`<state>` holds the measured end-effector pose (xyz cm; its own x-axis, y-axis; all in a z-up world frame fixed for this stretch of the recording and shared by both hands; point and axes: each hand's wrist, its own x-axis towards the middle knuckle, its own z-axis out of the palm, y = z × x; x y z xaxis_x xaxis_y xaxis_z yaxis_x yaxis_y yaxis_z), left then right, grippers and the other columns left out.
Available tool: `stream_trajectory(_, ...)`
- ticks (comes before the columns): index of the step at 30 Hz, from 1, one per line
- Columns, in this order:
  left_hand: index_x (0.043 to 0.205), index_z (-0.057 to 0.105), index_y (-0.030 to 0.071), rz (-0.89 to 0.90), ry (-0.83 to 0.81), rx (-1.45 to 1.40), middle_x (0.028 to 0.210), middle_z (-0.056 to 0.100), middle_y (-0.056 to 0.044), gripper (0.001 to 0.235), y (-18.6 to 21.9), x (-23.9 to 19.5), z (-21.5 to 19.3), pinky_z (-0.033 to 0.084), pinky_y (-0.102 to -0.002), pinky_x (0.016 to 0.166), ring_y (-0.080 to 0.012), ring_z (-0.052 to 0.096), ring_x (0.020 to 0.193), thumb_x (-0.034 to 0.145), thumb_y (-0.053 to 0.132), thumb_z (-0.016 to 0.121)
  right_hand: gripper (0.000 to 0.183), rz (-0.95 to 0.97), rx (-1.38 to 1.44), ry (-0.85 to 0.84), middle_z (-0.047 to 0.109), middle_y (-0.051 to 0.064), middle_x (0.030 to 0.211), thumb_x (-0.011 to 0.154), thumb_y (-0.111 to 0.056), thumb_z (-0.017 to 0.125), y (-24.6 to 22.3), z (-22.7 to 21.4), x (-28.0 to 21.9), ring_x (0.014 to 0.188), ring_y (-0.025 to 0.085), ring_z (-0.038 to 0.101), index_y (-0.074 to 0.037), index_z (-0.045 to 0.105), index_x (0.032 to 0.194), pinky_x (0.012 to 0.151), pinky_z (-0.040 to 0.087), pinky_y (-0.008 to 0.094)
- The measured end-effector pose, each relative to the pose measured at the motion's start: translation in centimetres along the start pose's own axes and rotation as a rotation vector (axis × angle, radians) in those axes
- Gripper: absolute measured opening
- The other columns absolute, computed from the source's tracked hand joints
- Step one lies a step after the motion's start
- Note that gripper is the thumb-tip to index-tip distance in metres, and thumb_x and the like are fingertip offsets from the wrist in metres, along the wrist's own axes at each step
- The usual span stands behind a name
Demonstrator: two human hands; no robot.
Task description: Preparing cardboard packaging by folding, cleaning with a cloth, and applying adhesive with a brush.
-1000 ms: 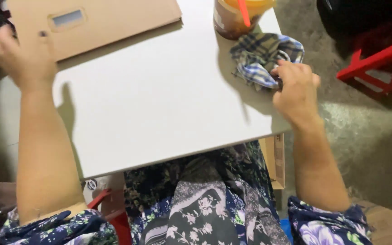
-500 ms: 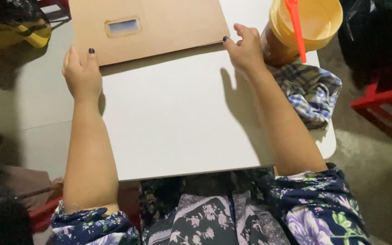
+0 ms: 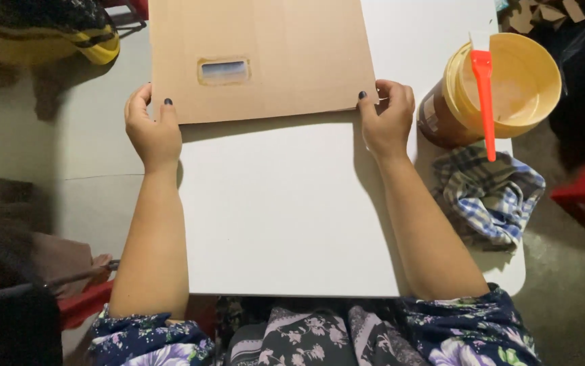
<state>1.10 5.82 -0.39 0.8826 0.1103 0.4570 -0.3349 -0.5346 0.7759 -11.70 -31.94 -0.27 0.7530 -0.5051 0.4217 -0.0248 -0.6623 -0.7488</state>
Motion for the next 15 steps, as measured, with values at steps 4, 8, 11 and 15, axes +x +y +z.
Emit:
stream_trajectory(4,0.120,0.065,0.010,-0.108,0.004,-0.045,0.129,0.059,-0.007,0.032,-0.6,-0.1,-0.5,0.040,-0.044,0.103,-0.0250,0.057,0.124,0.089,0.005,0.068,0.024,0.036,0.058,0.052,0.052,0.003,0.103,0.092,-0.018,0.077,0.1,-0.2,-0.3,0.094,0.018,0.056,-0.012,0.062,0.110,0.075,0.053,0.025)
stream_trajectory(8,0.108,0.065,0.009,-0.174,0.001,-0.184,0.126,0.063,-0.010,0.022,-0.3,-0.7,-1.2,0.042,-0.042,0.098,-0.0254,0.061,0.118,0.087,0.005,0.069,0.031,0.111,0.213,0.079,0.062,0.003,0.088,0.091,-0.016,0.081,1.2,-0.2,-0.4,0.079,0.015,0.061,-0.010,0.061,0.113,0.065,0.049,0.025)
stream_trajectory(11,0.103,0.063,0.007,-0.279,-0.027,-0.328,0.130,0.061,-0.013,0.017,0.8,-1.0,-1.9,0.046,-0.042,0.099,-0.0269,0.064,0.115,0.087,0.004,0.067,0.039,0.109,0.266,0.047,0.062,0.004,0.082,0.088,-0.008,0.082,1.3,-0.6,-0.4,0.073,0.014,0.058,-0.006,0.059,0.121,0.065,0.046,0.025)
stream_trajectory(15,0.084,0.064,0.002,-0.358,-0.169,-0.510,0.130,0.061,-0.015,0.007,1.7,-0.5,-3.1,0.051,-0.040,0.102,-0.0232,0.065,0.116,0.083,0.010,0.065,0.046,0.135,0.294,-0.040,0.059,0.007,0.077,0.089,0.002,0.075,2.5,-0.8,0.2,0.070,0.017,0.059,0.004,0.058,0.132,0.061,0.053,0.028)
